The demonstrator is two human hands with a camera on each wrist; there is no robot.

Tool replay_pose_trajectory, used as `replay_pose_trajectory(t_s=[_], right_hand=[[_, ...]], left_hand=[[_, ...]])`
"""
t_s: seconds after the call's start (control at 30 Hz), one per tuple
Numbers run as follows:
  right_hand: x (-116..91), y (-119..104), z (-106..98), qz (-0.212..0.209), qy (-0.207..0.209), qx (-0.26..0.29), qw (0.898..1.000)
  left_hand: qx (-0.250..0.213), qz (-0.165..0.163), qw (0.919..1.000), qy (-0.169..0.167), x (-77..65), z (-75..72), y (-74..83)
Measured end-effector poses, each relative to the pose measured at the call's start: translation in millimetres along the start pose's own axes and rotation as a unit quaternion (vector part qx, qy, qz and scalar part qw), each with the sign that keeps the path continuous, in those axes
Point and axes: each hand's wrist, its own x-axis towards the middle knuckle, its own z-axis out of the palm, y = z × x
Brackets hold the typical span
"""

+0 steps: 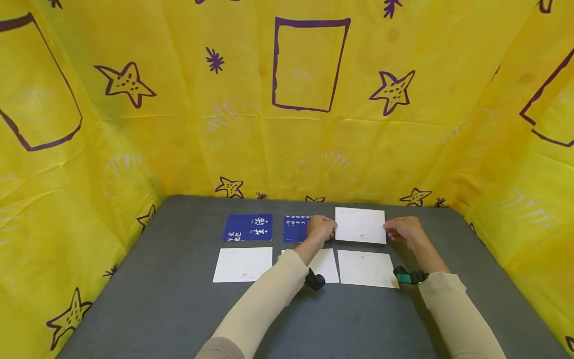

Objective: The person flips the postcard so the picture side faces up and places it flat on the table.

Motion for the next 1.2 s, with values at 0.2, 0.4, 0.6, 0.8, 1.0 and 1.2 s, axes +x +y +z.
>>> replay_pose_trajectory(t_s=[0.2,0.4,0.6,0.8,1.0,1.2], right_hand=[[-1,-1,-1,-0.004,0.001,0.001,1.000],[-3,-2,-3,-0.012,-0.001,0.006,1.000],[-3,-1,-5,-0.031,-0.002,0.013,0.999],[-5,0,-6,-0.051,-0.003,0.018,0.999],[-8,1,-8,-0.059,-0.010,0.040,0.997],[-11,2,-10,-0.063,-0.021,0.077,0.995]], left_hand=[[0.008,0.011,0.9999,-0.001,1.8,-0.5,-0.5],[0.011,0.030,0.9995,0.000,-0.9,-0.7,-0.9],[0.009,0.042,0.9991,0.005,-2.5,-1.4,0.1],[-0.004,0.048,0.9988,0.010,-4.0,-1.0,1.1],[-0.048,0.058,0.9972,0.000,-4.2,1.7,-0.1],[-0.047,0.071,0.9964,0.008,-2.6,4.0,-1.9]])
